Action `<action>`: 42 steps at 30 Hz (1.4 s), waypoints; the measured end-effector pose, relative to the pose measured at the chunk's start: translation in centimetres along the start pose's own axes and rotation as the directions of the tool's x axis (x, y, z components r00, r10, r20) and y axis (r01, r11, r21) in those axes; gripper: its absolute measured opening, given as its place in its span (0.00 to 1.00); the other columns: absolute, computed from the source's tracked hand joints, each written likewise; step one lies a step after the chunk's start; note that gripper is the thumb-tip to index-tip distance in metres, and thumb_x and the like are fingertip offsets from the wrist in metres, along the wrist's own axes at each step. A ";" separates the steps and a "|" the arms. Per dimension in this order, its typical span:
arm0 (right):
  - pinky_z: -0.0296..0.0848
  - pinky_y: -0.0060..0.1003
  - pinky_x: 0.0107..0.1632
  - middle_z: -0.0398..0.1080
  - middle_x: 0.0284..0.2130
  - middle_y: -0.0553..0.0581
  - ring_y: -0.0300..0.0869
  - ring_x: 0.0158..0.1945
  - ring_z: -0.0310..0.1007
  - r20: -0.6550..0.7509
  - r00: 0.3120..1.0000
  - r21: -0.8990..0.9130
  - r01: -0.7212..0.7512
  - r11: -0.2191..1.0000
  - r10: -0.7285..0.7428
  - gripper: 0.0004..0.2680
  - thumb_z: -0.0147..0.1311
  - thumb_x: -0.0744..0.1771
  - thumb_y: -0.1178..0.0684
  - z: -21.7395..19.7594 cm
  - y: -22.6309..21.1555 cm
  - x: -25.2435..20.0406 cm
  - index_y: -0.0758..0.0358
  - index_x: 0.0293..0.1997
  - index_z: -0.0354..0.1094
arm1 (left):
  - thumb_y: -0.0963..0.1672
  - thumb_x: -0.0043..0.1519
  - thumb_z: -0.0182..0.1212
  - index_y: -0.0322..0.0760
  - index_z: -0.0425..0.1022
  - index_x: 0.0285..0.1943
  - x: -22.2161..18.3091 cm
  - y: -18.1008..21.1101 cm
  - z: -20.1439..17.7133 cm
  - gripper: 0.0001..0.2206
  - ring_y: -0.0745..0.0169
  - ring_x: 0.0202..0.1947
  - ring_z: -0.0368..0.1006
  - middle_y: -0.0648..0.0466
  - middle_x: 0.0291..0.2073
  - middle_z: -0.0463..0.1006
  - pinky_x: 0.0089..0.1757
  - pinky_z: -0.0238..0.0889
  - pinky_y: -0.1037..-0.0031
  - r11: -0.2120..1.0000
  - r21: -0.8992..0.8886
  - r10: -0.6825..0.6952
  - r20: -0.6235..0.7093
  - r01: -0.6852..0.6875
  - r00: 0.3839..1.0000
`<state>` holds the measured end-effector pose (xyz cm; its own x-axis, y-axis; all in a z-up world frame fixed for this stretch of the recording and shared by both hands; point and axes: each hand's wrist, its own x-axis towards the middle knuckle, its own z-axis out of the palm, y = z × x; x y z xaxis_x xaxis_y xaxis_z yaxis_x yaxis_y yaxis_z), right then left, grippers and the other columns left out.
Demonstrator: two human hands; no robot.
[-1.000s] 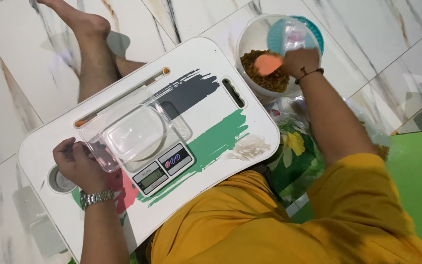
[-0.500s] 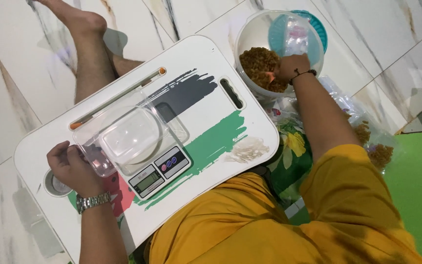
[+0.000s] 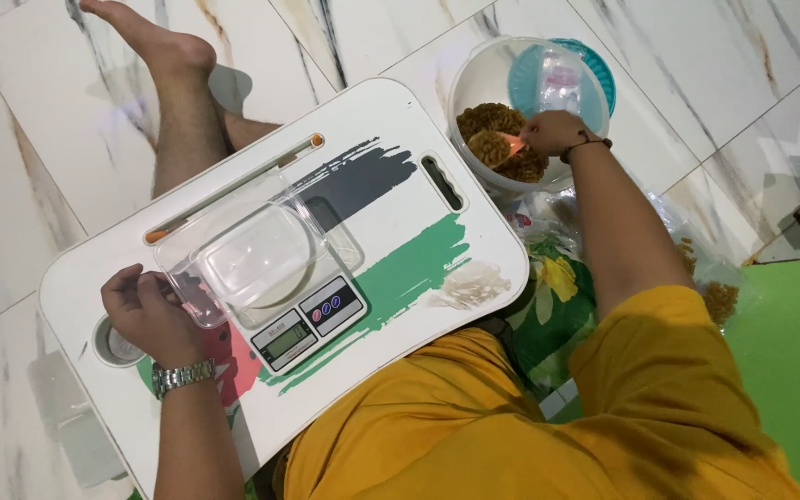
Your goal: Weighing and portioning snacks into small plastic containers using a digital scale and a spoon.
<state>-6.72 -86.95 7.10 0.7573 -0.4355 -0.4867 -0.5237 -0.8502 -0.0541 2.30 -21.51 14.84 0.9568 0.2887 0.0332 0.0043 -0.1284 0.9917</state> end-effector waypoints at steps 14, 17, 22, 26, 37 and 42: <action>0.61 0.57 0.53 0.79 0.38 0.57 0.57 0.41 0.74 -0.326 0.945 -0.102 -0.054 0.993 0.018 0.12 0.46 0.71 0.45 -4.6 2.0 -1.1 0.56 0.43 0.78 | 0.36 0.68 0.46 0.40 0.66 0.53 -0.2 0.2 0.0 0.09 0.77 0.28 0.64 0.59 0.33 0.72 0.31 0.59 0.86 1.000 -0.004 0.004 0.003 -0.004 1.000; 0.63 0.54 0.52 0.78 0.33 0.56 0.55 0.39 0.74 -0.355 0.935 -0.051 -0.040 0.998 0.019 0.11 0.47 0.71 0.47 -5.4 2.8 -2.4 0.57 0.41 0.78 | 0.36 0.69 0.45 0.41 0.66 0.53 -0.4 0.5 0.1 0.09 0.76 0.31 0.66 0.58 0.35 0.72 0.32 0.63 0.86 1.000 -0.019 -0.005 0.013 0.005 1.000; 0.72 0.53 0.45 0.78 0.31 0.59 0.58 0.34 0.76 -0.350 0.936 -0.020 -0.041 0.999 0.031 0.13 0.46 0.70 0.45 -6.1 3.3 -4.4 0.58 0.41 0.79 | 0.36 0.68 0.45 0.40 0.66 0.53 -0.2 0.3 0.2 0.09 0.77 0.29 0.63 0.59 0.34 0.71 0.30 0.59 0.86 1.000 0.015 0.003 0.002 -0.003 1.000; 0.73 0.52 0.43 0.78 0.35 0.60 0.58 0.37 0.75 -0.343 0.939 0.043 0.001 0.999 0.013 0.12 0.48 0.68 0.47 -7.6 1.8 -6.2 0.59 0.44 0.79 | 0.36 0.67 0.45 0.41 0.66 0.52 -0.7 1.3 0.5 0.09 0.77 0.28 0.62 0.59 0.33 0.70 0.31 0.58 0.86 0.998 -0.046 -0.036 -0.002 0.036 0.999; 0.71 0.48 0.39 0.77 0.32 0.60 0.53 0.34 0.73 -0.350 0.888 -0.002 0.319 0.948 -0.300 0.12 0.50 0.70 0.47 -14.9 -15.8 -16.5 0.64 0.48 0.78 | 0.37 0.65 0.49 0.39 0.69 0.52 0.3 -1.9 0.2 0.09 0.70 0.28 0.68 0.57 0.32 0.74 0.32 0.67 0.78 0.998 -0.042 0.052 -0.003 -0.052 0.999; 0.64 0.41 0.28 0.75 0.22 0.57 0.46 0.22 0.67 -0.227 0.906 0.024 0.372 0.928 -0.358 0.10 0.51 0.70 0.49 -16.6 -25.9 -21.4 0.60 0.48 0.78 | 0.37 0.64 0.49 0.39 0.71 0.50 0.0 -1.0 0.6 0.10 0.69 0.29 0.72 0.57 0.29 0.77 0.35 0.70 0.76 0.997 -0.061 0.044 -0.020 -0.045 0.999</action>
<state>-2.91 -60.53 33.42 0.9619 -0.1575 -0.2236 -0.2133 -0.9438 -0.2525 2.47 -21.91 13.80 0.9500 0.3020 0.0795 -0.0567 -0.0834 0.9949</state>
